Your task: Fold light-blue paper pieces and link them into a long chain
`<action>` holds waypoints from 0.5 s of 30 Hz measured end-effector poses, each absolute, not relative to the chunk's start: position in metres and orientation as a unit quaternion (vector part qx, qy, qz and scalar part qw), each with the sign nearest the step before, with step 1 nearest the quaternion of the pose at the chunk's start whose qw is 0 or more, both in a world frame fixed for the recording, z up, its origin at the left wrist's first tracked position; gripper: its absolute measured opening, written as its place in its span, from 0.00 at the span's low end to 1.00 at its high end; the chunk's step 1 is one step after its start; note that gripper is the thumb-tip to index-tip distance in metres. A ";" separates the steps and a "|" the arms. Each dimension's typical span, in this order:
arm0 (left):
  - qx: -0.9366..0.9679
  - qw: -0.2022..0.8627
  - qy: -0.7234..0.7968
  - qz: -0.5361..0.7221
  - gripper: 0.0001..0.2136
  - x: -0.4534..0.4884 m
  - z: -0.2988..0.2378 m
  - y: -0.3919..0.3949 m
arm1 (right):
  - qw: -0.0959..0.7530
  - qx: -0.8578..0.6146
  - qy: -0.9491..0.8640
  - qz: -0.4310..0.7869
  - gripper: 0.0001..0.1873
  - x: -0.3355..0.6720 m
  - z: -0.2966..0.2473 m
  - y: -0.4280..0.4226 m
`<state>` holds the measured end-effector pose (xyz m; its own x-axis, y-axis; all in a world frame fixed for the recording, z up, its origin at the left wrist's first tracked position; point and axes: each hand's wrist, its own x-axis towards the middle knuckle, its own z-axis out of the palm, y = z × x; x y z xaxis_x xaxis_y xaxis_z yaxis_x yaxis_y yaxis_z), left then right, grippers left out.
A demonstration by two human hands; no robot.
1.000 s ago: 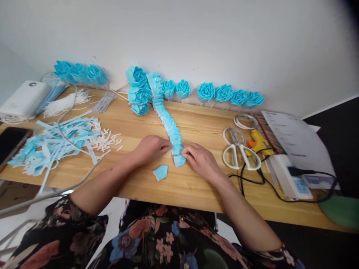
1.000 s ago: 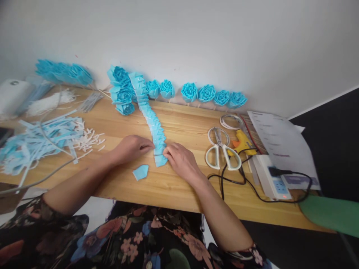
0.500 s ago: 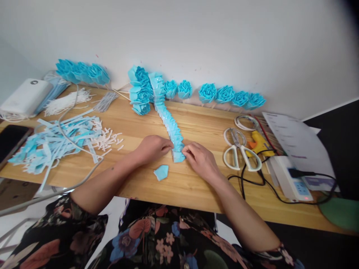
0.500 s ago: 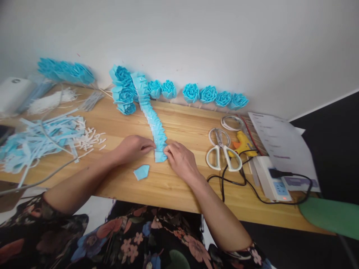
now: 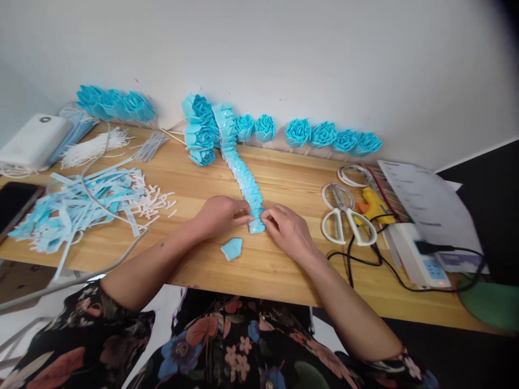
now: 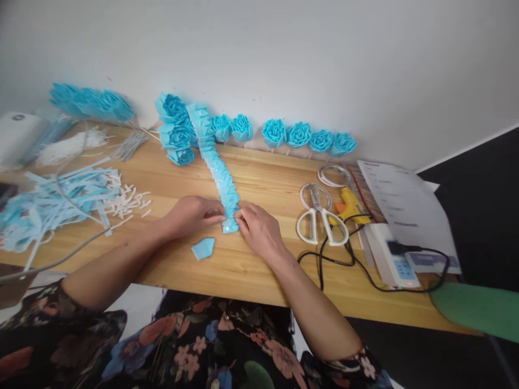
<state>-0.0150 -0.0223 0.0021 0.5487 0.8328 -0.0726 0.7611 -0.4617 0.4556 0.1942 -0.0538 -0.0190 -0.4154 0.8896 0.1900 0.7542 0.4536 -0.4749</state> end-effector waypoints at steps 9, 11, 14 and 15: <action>0.850 0.193 0.485 0.070 0.12 -0.013 -0.003 -0.023 | 0.247 -0.482 -0.815 0.206 0.07 0.199 -0.018 -0.054; 0.850 0.193 0.485 0.068 0.11 -0.013 -0.004 -0.023 | 0.256 -0.479 -0.811 0.219 0.09 0.200 -0.017 -0.054; 0.850 0.192 0.485 0.070 0.11 -0.013 -0.004 -0.023 | 0.267 -0.469 -0.810 0.227 0.11 0.202 -0.015 -0.055; 0.851 0.191 0.485 0.070 0.11 -0.013 -0.004 -0.023 | 0.273 -0.461 -0.813 0.228 0.12 0.203 -0.015 -0.056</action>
